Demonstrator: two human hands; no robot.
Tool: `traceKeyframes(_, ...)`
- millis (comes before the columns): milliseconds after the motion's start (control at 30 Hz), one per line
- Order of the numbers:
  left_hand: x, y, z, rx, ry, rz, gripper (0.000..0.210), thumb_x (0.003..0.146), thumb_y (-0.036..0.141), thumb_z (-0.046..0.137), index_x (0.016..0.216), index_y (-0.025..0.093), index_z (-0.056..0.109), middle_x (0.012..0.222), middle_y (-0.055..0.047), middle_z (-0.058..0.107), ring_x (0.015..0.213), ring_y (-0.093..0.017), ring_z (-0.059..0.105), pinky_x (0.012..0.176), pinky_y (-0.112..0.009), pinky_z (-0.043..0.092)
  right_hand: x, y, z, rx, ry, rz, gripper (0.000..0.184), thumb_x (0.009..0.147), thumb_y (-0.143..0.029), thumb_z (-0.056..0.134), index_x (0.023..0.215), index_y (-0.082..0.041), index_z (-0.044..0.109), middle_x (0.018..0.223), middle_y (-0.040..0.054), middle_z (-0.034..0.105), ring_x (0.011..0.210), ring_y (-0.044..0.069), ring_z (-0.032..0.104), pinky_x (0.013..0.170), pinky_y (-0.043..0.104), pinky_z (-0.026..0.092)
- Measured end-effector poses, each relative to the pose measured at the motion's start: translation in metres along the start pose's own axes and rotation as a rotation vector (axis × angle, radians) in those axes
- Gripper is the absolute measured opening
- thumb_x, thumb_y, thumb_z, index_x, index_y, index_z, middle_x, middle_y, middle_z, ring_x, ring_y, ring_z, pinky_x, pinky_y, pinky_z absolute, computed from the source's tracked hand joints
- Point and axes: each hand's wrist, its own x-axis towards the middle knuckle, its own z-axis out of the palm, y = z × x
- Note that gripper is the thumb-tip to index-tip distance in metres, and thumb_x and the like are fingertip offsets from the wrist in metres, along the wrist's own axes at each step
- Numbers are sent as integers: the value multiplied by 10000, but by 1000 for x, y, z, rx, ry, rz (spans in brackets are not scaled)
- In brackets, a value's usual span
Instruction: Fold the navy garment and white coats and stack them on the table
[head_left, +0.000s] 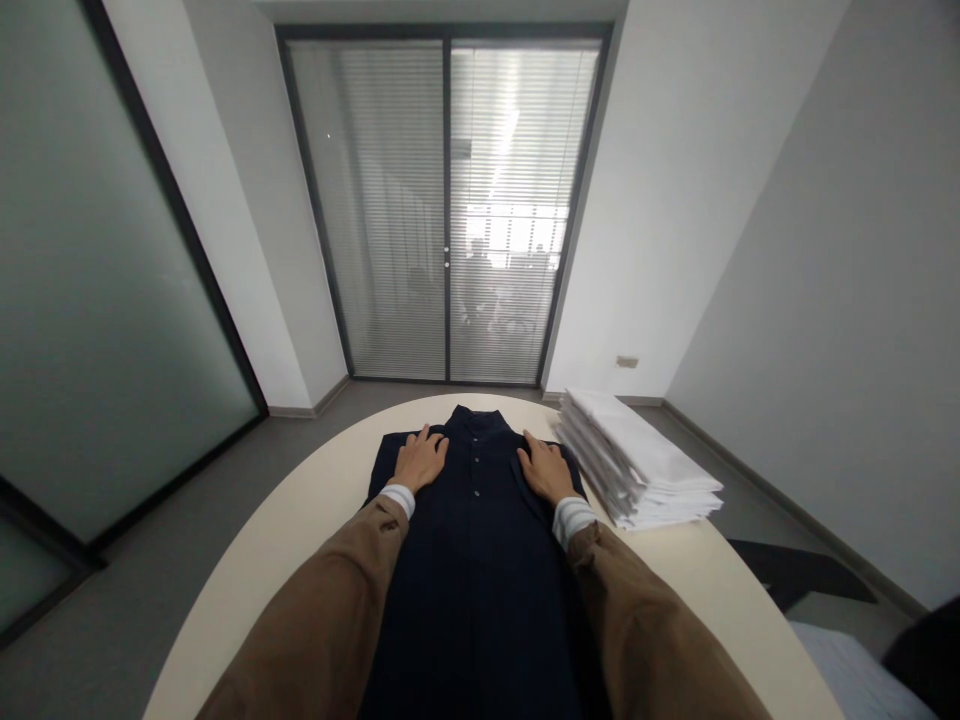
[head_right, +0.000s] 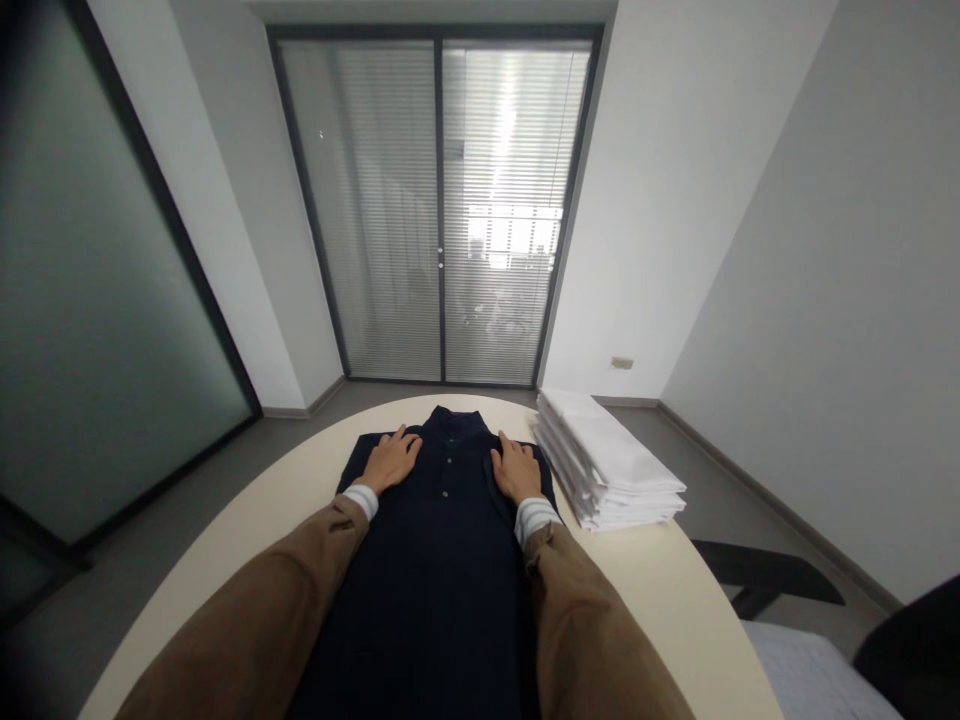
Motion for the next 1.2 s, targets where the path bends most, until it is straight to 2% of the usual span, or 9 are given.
traceKeyframes(167,15,-6,-4,-20,-33,-11,422,1002,444,323,1118,225,664,1296,-137,637,1156,-319,592,953,-440,445,7,-2,2,13,5,16,489,975,-406,442,1394,-181,552,1254,178,629,1149,322,553,899,385,430)
traceKeyframes(300,19,-10,-2,-29,-43,-31,422,1006,421,341,1320,234,553,1207,-145,690,1089,-305,654,914,-421,466,12,-2,1,33,-11,1,383,954,-400,487,1235,-212,668,1121,153,671,1069,285,587,860,355,420)
traceKeyframes(500,26,-13,3,-70,-25,-44,481,936,306,494,1398,174,504,1359,-172,603,1185,-339,611,964,-445,455,15,-5,1,66,43,-71,247,874,-244,556,1105,-239,641,1188,101,640,1134,275,521,867,374,363)
traceKeyframes(600,30,-12,2,-107,-4,-19,446,869,202,551,1314,191,587,1306,-144,639,1171,-308,617,972,-397,455,17,-8,1,125,71,-129,274,803,-160,555,1067,-219,597,1138,91,653,1153,264,509,919,403,310)
traceKeyframes(667,32,-10,1,-135,30,-5,378,853,159,538,1212,203,649,1262,-125,656,1147,-286,624,968,-369,454,19,-12,-1,170,81,-114,261,775,-196,581,1035,-210,574,1053,77,663,1105,262,536,925,410,301)
traceKeyframes(767,32,-4,-4,-182,101,3,293,849,176,551,1118,188,665,1200,-122,661,1110,-268,623,957,-351,454,21,-20,-9,269,93,-37,322,794,-395,624,1054,-211,573,1017,62,673,1042,265,580,949,434,308)
traceKeyframes(867,28,1,-8,-238,141,10,253,852,313,619,1059,173,659,1120,-125,676,1057,-270,627,915,-351,472,20,-28,-20,360,108,25,512,847,-527,581,1247,-209,559,1126,103,679,1105,278,593,1003,467,305)
traceKeyframes(967,22,3,-13,-296,150,27,283,869,416,629,1017,180,675,1046,-117,702,1007,-269,642,871,-349,485,19,-30,-30,373,92,49,540,889,-488,558,1352,-212,544,1144,120,699,1136,285,604,1023,487,317)
traceKeyframes(1200,14,0,-25,-407,181,73,181,882,286,610,1011,202,705,1068,-91,709,1009,-247,652,916,-355,481,16,-23,-38,420,50,27,331,856,-282,601,1177,-225,657,1071,59,727,1036,247,641,994,470,373)
